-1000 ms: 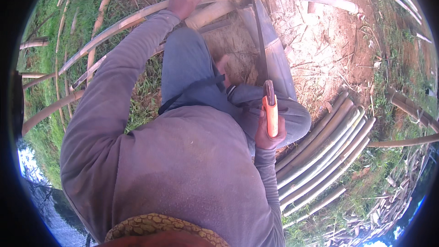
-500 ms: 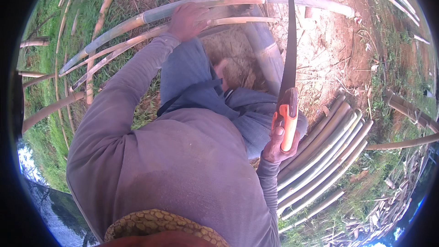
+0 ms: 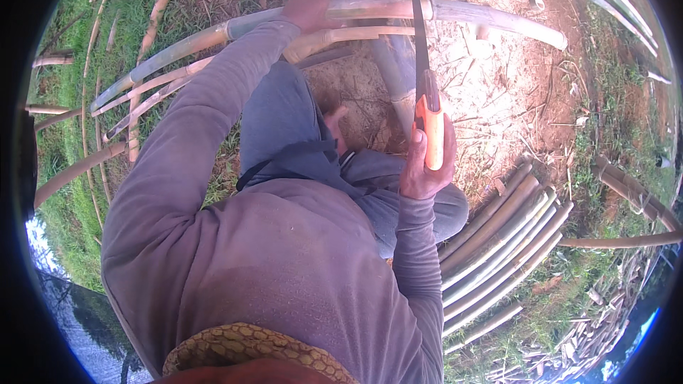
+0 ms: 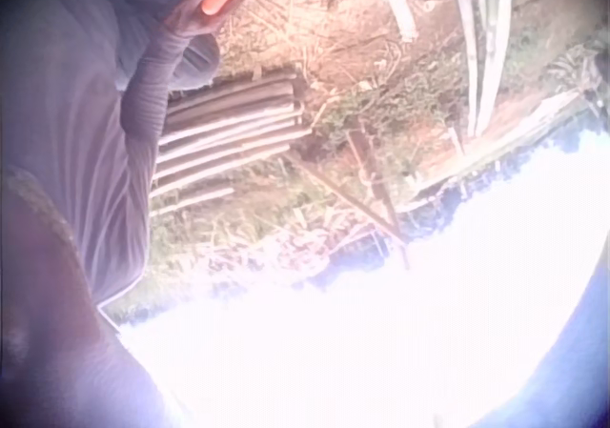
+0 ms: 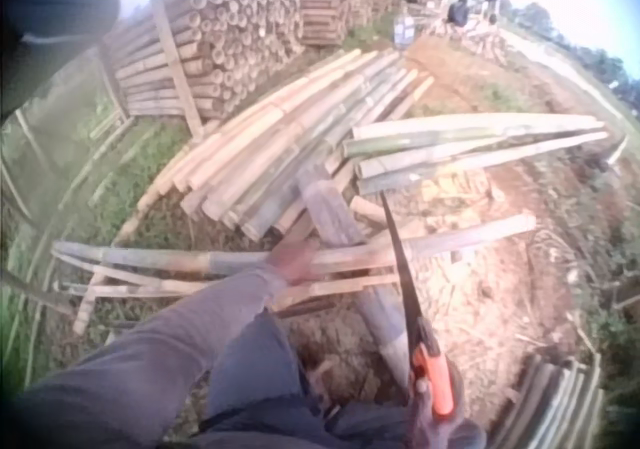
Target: The person sits on the ground and uses a hand saw to cut bamboo poles into shorter sections. They repeatedly position each pole, saw through it, and set the cut pieces aside. The work area contains many stacked bamboo poles and cut pieces.
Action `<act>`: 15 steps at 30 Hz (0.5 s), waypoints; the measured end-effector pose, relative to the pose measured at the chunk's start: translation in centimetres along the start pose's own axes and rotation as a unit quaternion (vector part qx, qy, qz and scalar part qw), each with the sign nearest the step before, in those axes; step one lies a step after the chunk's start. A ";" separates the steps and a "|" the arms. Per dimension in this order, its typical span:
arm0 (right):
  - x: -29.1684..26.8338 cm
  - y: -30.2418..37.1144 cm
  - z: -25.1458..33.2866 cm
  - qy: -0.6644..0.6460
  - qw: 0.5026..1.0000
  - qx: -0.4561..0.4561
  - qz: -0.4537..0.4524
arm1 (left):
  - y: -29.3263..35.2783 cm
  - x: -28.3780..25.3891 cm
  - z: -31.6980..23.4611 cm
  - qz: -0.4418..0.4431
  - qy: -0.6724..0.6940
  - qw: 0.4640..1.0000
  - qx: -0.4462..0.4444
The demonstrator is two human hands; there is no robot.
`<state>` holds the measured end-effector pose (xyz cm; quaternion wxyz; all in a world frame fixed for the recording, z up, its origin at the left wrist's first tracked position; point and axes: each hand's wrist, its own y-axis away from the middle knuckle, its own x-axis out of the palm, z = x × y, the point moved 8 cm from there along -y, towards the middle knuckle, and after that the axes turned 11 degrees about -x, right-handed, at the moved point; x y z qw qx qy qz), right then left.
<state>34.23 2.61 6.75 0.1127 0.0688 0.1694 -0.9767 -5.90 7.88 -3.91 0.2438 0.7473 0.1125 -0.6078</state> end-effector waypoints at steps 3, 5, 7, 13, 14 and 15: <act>0.2 -1.5 -0.8 0.076 0.996 -0.049 -0.007 | -0.3 -1.1 -2.1 -0.010 0.013 1.000 -0.008; 0.4 -2.3 -0.6 0.093 0.992 -0.083 -0.015 | -0.4 -1.1 -2.5 -0.014 0.017 1.000 -0.010; 0.7 -3.0 -0.1 0.106 0.988 -0.108 -0.018 | -0.2 -1.0 -2.4 -0.029 0.018 0.999 -0.011; 0.0 -2.5 -1.0 0.113 0.989 -0.095 -0.008 | -0.1 -1.3 -2.6 0.009 -0.021 0.999 -0.024; 0.0 -2.4 -1.1 0.111 0.990 -0.088 -0.007 | 0.0 -1.2 -2.4 0.006 -0.016 1.000 -0.025; -0.1 -2.2 -1.3 0.111 0.991 -0.081 -0.008 | -0.2 -1.1 -2.4 0.004 -0.012 1.000 -0.023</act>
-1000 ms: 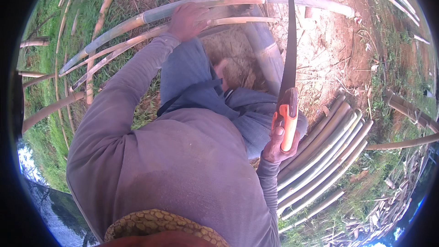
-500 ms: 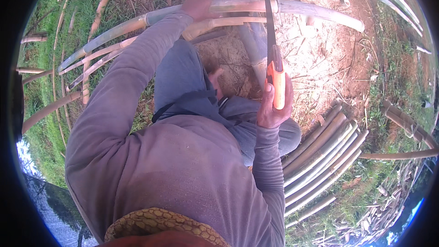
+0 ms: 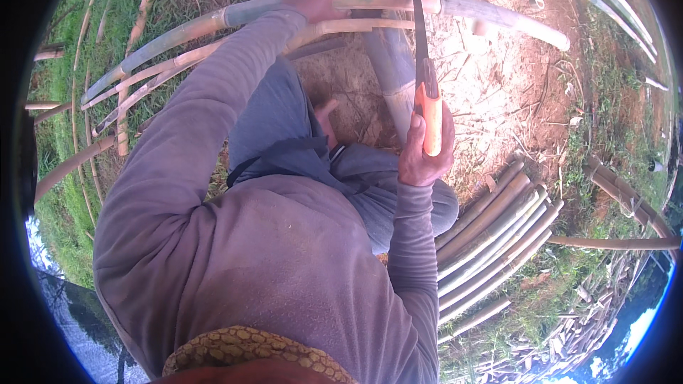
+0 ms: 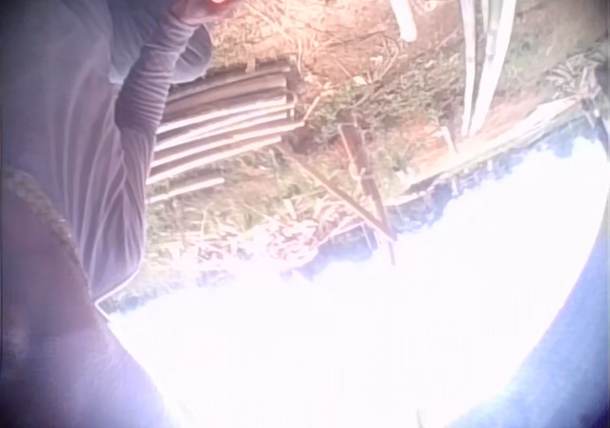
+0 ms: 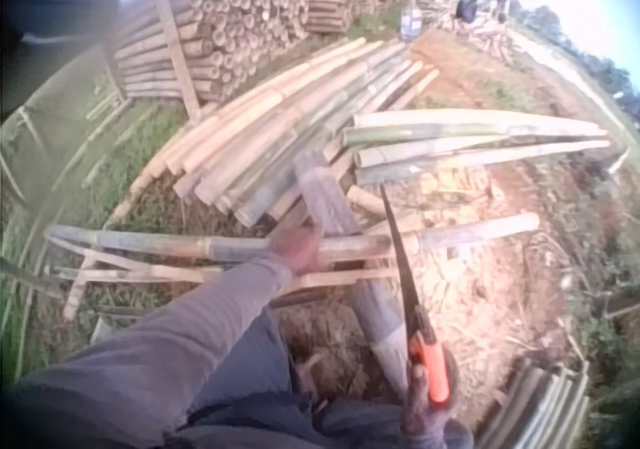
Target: The person sits on the ground and uses a hand saw to cut bamboo poles into shorter sections. They repeatedly position each pole, saw through it, and set the cut pieces aside. The work area contains many stacked bamboo poles and cut pieces.
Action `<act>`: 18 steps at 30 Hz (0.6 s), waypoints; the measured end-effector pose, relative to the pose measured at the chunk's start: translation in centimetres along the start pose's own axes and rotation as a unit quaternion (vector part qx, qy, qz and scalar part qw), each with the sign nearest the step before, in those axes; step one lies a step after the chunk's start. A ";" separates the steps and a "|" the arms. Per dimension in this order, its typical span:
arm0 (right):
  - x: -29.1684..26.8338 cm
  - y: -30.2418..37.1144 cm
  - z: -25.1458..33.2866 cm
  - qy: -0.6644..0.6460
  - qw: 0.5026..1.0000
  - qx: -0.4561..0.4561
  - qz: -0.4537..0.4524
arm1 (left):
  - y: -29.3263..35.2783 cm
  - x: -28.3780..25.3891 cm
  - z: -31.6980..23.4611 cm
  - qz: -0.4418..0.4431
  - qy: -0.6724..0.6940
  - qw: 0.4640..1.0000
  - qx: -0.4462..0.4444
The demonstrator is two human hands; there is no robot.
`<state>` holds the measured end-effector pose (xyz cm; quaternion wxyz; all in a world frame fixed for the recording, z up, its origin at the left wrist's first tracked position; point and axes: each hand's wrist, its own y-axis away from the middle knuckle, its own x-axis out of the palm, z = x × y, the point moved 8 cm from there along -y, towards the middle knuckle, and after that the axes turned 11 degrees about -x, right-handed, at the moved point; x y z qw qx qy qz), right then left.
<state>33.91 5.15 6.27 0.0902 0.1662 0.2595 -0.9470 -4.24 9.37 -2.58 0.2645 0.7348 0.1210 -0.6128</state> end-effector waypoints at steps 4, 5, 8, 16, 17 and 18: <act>-0.2 0.3 -0.1 -0.016 1.000 -0.011 -0.010 | 0.1 -0.1 -0.1 -0.010 0.004 1.000 0.004; -0.2 0.4 -0.1 -0.024 1.000 -0.005 -0.011 | 0.1 -0.1 -0.1 -0.007 0.006 1.000 0.003; -0.3 0.6 -0.4 -0.038 0.999 0.026 -0.008 | -0.1 0.1 0.1 0.005 0.016 1.000 0.000; -0.4 0.8 -0.1 -0.017 0.999 0.028 -0.004 | -1.0 -3.2 -6.8 -0.138 0.160 0.977 0.015; -0.3 0.7 -0.2 -0.014 0.999 0.040 0.005 | -2.0 -2.8 -7.9 -0.143 0.199 0.969 0.013; -0.2 0.5 -0.3 0.010 0.999 0.020 0.024 | -3.2 -1.8 -8.0 -0.152 0.234 0.960 0.002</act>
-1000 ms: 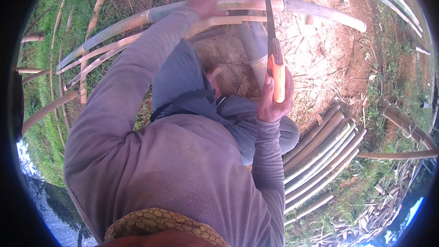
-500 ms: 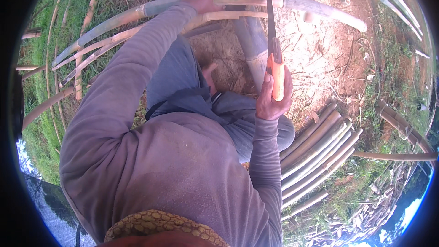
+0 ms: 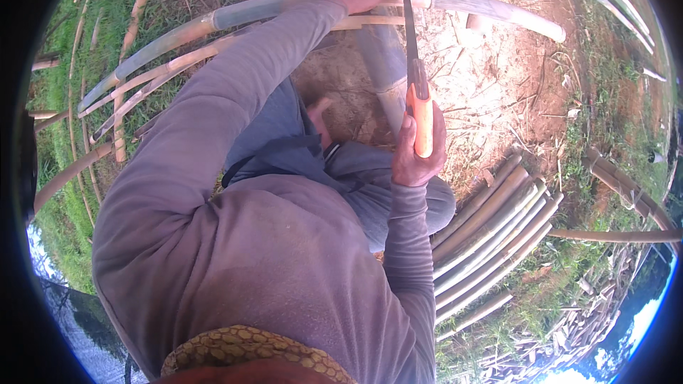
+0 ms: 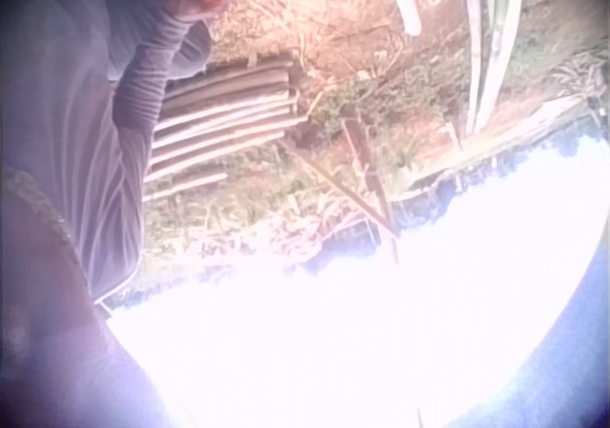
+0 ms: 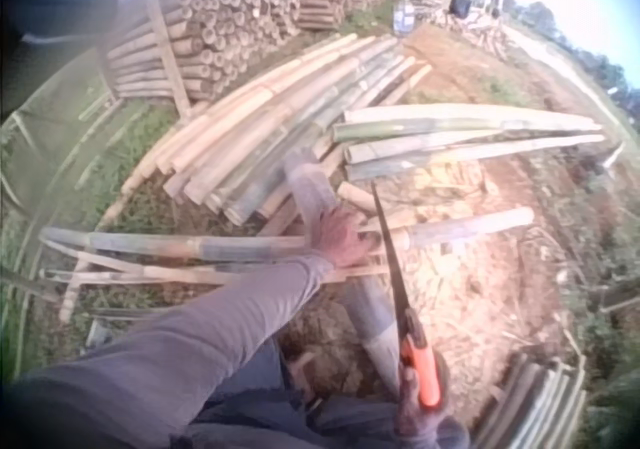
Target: The person sits on the ground and uses a hand saw to cut bamboo poles into shorter sections. They repeatedly position each pole, saw through it, and set the cut pieces aside. The work area contains many stacked bamboo poles and cut pieces.
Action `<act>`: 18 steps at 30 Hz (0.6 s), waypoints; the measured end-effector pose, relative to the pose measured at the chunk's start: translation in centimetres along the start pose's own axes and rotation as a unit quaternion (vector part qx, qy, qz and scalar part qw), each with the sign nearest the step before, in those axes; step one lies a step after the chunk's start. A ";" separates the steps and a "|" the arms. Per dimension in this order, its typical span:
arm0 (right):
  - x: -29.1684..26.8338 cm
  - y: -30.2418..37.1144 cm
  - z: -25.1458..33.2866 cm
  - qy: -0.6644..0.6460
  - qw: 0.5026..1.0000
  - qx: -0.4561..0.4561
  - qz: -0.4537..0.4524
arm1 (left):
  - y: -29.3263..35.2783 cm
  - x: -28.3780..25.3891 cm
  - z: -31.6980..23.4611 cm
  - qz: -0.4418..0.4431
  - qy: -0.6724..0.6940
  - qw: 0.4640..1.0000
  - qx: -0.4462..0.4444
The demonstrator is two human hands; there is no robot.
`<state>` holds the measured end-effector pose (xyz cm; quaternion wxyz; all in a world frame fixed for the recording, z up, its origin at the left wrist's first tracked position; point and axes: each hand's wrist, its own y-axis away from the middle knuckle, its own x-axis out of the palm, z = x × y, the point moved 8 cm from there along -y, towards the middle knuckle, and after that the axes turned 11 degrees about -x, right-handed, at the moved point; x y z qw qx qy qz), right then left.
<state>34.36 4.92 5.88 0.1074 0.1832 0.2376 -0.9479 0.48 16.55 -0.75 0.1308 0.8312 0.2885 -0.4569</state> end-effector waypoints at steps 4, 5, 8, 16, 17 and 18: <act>-0.2 -0.4 1.0 -0.009 1.000 -0.011 0.004 | -0.5 0.3 -2.0 0.071 0.019 0.996 -0.044; -0.3 -0.5 1.0 -0.005 1.000 0.001 0.004 | -0.3 0.3 -2.2 0.086 0.011 0.995 -0.057; -0.2 -0.2 0.6 -0.030 1.000 0.005 -0.004 | -0.5 0.5 -1.8 0.090 0.016 0.994 -0.063; -0.3 -0.2 0.1 -0.049 0.998 0.021 0.016 | -0.3 1.0 -1.4 0.103 0.005 0.992 -0.076; -0.4 0.0 0.1 -0.056 0.998 0.030 0.016 | -0.2 1.0 -1.4 0.105 0.004 0.991 -0.078; -0.4 0.2 0.0 -0.064 0.997 0.039 0.015 | -0.3 0.9 -1.3 0.107 0.003 0.991 -0.081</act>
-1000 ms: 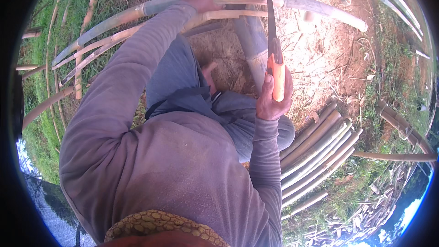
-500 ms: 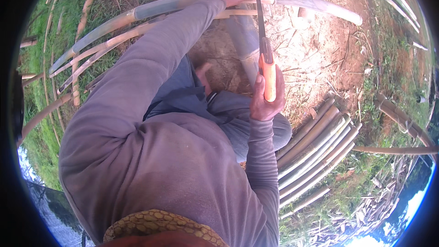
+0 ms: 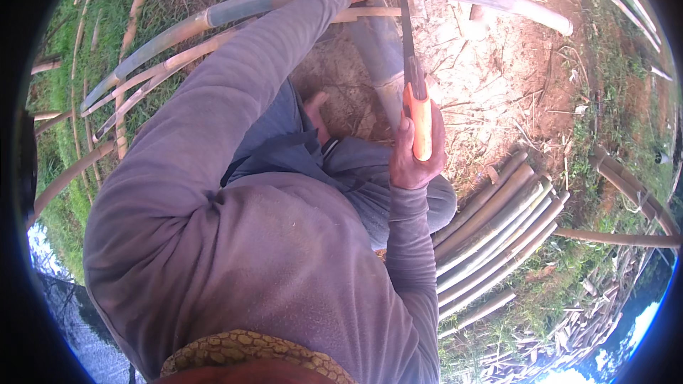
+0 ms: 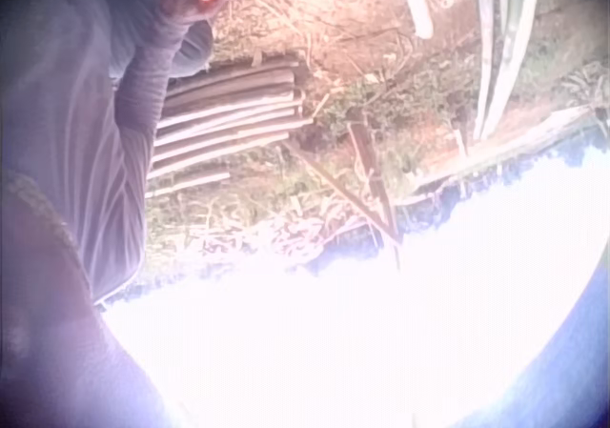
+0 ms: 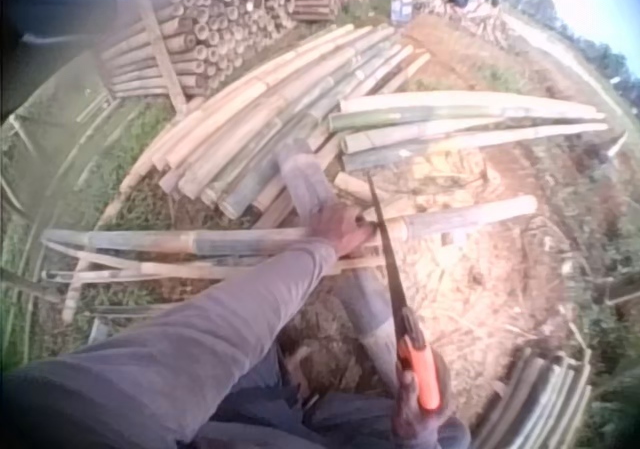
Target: The person sits on the ground and uses a hand saw to cut bamboo poles into shorter sections. They repeatedly position each pole, saw through it, and set the cut pieces aside. The work area contains many stacked bamboo poles and cut pieces.
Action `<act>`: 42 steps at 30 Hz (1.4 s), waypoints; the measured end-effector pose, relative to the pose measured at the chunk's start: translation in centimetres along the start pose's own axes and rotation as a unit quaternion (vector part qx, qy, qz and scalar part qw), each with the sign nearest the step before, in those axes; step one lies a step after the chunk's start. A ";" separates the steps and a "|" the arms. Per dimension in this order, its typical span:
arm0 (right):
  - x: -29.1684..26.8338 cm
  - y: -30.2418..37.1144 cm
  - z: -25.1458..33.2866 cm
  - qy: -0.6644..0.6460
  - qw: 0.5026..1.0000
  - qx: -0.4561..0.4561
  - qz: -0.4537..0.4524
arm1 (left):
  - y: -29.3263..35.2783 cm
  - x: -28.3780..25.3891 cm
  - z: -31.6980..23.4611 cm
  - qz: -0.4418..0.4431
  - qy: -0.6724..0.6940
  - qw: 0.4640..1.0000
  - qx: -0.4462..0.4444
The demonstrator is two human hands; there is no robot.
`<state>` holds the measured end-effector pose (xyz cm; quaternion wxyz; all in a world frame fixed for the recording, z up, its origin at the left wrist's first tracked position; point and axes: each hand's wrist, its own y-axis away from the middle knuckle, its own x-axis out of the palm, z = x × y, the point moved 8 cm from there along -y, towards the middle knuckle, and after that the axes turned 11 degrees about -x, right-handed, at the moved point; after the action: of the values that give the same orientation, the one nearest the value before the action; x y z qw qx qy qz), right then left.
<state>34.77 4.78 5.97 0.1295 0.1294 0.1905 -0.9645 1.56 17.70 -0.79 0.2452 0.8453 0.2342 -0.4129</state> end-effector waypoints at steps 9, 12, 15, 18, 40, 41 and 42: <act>2.1 -3.7 -2.9 0.003 1.000 -0.024 -0.007 | -0.1 0.3 -0.4 -0.029 -0.015 0.999 0.039; 2.1 -3.1 -2.6 -0.042 0.999 -0.013 -0.019 | -0.1 0.2 -0.6 0.047 -0.009 0.999 -0.006; -0.6 1.4 -2.0 -0.068 0.996 0.053 -0.017 | -0.2 0.2 -0.2 0.019 0.000 1.000 0.011; -2.3 4.0 -0.4 -0.113 0.991 0.073 -0.014 | 0.3 -0.2 -0.3 -0.021 -0.016 0.999 0.033; 4.9 -7.0 -1.0 -0.024 0.999 0.030 0.002 | 3.7 -7.2 17.5 -0.009 -0.246 0.969 0.019; 4.8 -7.1 -1.0 -0.022 0.999 0.037 -0.001 | 3.6 -6.8 17.4 0.054 -0.246 0.967 -0.020; 4.7 -6.4 -1.2 -0.038 0.996 0.075 0.002 | 4.0 -6.6 17.4 0.047 -0.254 0.966 -0.013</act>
<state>28.76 10.01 5.63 0.1282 0.1019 0.1122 -0.9801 -9.86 2.80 -3.89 0.3267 0.7195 0.1294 -0.5991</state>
